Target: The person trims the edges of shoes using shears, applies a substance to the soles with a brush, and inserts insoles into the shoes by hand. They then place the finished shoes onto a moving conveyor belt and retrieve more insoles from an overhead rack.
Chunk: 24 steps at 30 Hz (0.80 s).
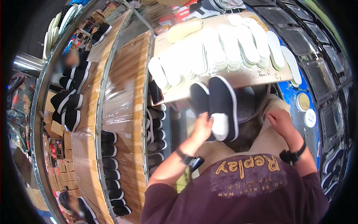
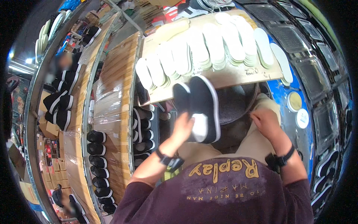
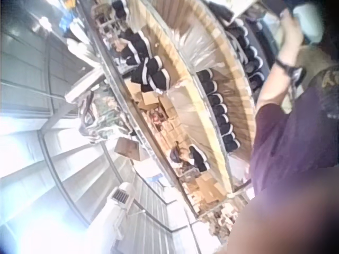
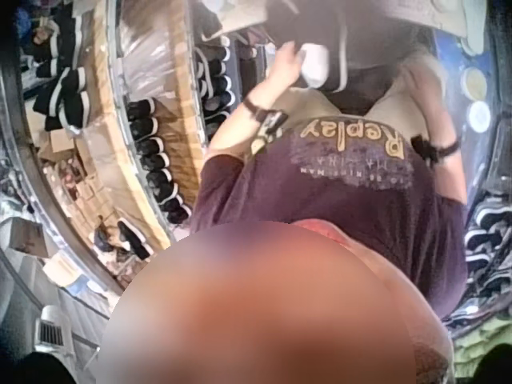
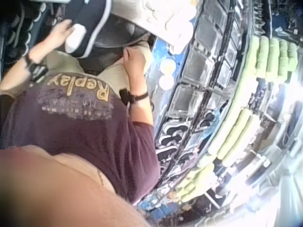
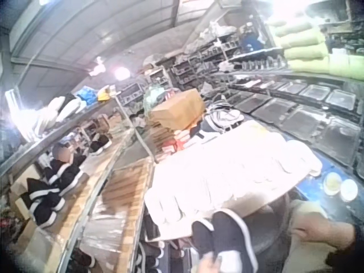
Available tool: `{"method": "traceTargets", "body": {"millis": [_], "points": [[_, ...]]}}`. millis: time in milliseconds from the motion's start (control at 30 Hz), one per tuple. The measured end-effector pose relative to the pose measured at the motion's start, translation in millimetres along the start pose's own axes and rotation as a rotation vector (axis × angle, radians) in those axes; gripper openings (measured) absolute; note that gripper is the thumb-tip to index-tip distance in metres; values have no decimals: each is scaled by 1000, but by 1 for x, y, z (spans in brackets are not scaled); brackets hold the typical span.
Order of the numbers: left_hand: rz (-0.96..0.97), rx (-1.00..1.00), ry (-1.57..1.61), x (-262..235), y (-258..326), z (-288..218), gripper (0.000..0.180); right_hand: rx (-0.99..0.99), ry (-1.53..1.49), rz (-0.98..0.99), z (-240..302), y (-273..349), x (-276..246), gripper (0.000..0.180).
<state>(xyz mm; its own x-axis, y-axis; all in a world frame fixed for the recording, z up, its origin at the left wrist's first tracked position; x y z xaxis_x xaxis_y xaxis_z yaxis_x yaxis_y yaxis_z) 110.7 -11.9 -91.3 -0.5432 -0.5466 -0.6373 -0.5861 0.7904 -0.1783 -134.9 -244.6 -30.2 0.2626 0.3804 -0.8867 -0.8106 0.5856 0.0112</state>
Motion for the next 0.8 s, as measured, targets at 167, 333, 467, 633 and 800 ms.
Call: {"method": "traceTargets", "body": {"millis": [167,333,467,633,800], "points": [[-286,7,-311,-171,-81,77,7,127,-69,43,-19,36,3,14],[-971,-88,120,-367,-154,159,26,106,-183,41,1,35,4,12],[-783,-3,476,-298,-170,171,21,166,-143,-23,-2,41,-11,12],[-240,-51,259,-104,-128,116,26,233,-23,-77,-29,51,-31,11],[73,105,43,27,-39,57,18,347,96,-222,-84,72,-59,14]]}}
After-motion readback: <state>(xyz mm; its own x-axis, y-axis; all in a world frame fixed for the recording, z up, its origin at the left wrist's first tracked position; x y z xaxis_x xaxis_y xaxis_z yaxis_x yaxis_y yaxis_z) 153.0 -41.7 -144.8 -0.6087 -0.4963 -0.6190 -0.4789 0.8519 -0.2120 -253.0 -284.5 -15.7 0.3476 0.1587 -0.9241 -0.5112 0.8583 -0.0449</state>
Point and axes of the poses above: each hand's wrist, its own y-axis away from the middle knuckle, its own x-axis out of the palm, z = x × y, the point moved 3 cm from there along -y, towards the middle knuckle, and after that the axes turned 8 degrees about x, right-handed, at the moved point
